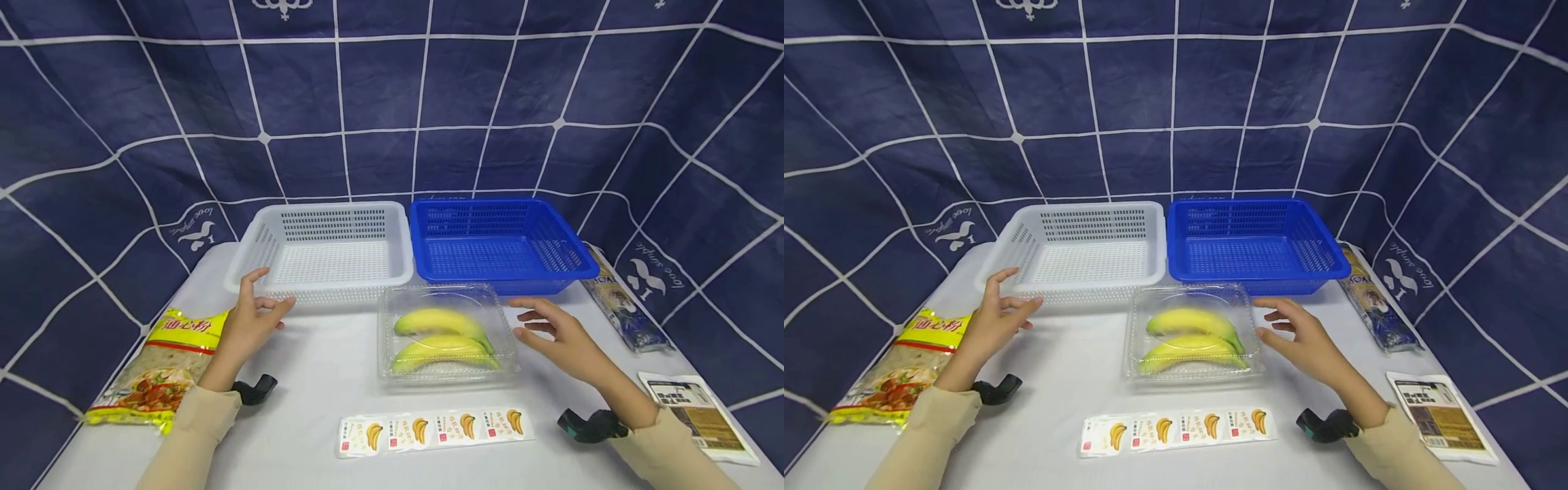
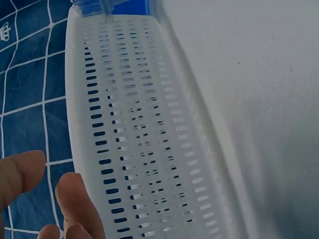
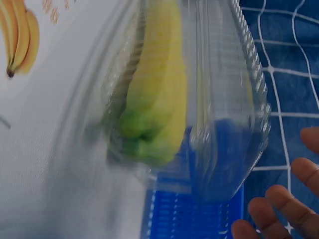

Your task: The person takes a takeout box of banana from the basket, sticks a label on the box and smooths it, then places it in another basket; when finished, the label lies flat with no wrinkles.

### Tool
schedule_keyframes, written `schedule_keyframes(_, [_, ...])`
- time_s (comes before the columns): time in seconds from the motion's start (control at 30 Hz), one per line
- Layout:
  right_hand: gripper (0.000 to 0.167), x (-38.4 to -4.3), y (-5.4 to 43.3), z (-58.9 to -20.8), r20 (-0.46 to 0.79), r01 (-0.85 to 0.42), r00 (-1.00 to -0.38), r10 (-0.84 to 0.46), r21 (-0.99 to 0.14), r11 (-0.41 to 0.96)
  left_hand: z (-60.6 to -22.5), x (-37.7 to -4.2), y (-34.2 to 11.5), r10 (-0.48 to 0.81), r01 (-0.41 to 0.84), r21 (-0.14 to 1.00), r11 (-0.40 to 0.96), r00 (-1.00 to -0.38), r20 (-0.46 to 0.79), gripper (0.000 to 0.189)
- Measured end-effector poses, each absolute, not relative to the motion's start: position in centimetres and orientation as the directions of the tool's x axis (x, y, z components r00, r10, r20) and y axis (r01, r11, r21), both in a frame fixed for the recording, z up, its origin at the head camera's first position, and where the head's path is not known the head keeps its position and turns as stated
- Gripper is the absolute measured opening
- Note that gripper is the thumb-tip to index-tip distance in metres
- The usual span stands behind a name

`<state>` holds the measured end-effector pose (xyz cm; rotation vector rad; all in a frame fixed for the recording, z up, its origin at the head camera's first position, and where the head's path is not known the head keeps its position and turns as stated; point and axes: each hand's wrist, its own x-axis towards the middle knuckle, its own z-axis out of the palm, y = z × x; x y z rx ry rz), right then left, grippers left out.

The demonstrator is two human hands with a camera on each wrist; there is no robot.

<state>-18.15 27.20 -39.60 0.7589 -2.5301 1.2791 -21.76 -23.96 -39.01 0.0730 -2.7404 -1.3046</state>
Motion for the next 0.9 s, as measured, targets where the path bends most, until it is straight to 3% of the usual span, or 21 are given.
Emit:
schedule_keyframes(0.2, [0.047,-16.4,25.3,-38.9,0.519,-0.624,-0.774,-0.362,-0.529,0.575,-38.7,-19.9,-23.4,0.008,0.091,0.700,0.709,-0.993,0.121,0.065])
schedule_keyframes(0.33, [0.045,-15.6,23.8,-38.6,0.518,-0.661,-0.749,-0.413,-0.547,0.513,-39.5,-18.9,-22.7,0.096,0.166,0.672,0.722,-0.985,0.141,0.046])
schedule_keyframes(0.5, [0.045,-14.7,21.9,-39.0,0.500,-0.725,-0.674,-0.544,-0.589,0.358,-40.5,-18.0,-22.0,0.295,0.272,0.698,0.662,-0.951,0.092,0.030])
schedule_keyframes(0.7, [0.038,-13.9,19.6,-39.9,0.424,-0.709,-0.588,-0.689,-0.681,0.186,-41.6,-17.0,-21.5,0.534,0.348,0.762,0.546,-0.846,0.003,0.027])
schedule_keyframes(0.9, [0.029,-13.6,17.8,-41.3,0.256,-0.616,-0.548,-0.796,-0.767,0.178,-42.7,-16.1,-21.3,0.704,0.301,0.850,0.433,-0.702,-0.110,0.026])
